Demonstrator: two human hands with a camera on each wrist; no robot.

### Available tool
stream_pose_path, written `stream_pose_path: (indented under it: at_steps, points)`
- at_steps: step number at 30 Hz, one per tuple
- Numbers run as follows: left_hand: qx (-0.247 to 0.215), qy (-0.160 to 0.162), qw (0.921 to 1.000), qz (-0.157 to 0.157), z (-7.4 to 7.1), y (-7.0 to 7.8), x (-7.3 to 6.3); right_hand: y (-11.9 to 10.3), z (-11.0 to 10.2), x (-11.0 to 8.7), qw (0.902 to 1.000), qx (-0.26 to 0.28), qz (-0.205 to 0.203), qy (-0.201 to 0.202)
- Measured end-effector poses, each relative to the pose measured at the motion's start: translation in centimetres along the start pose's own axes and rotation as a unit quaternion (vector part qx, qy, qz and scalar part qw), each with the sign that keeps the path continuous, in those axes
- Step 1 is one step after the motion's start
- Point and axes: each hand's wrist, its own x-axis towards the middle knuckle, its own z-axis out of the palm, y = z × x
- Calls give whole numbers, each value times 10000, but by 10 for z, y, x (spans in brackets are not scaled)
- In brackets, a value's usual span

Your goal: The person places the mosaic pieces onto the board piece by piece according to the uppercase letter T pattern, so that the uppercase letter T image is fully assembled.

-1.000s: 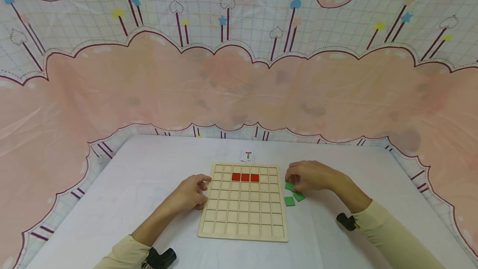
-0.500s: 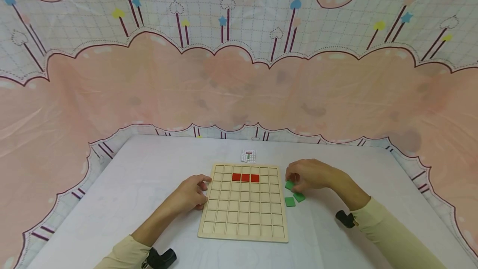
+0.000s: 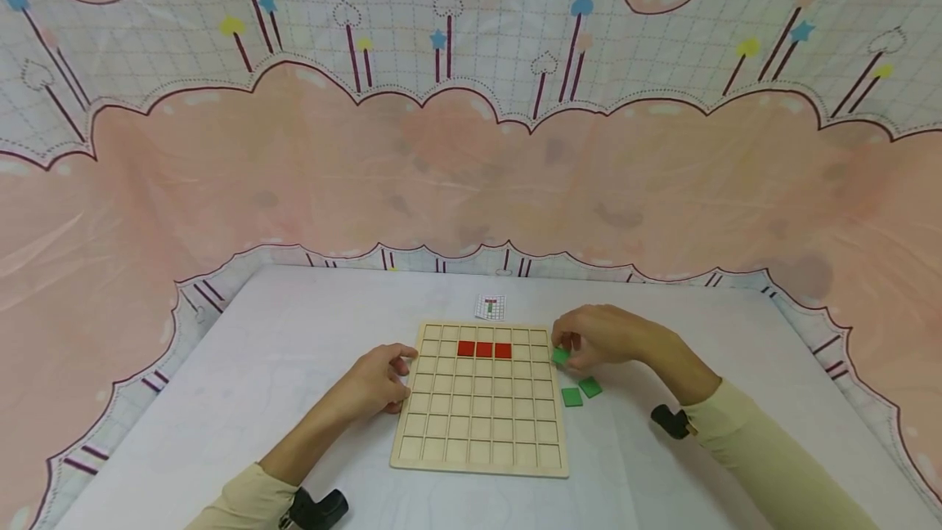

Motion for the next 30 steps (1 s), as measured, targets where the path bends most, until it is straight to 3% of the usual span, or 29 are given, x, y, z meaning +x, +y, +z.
stream_pose_path:
  at_steps: [30]
  points:
    - [-24, 21, 10000, -20, 0, 2, 1, -37, -3, 41, 9954, -2, -952, -125]
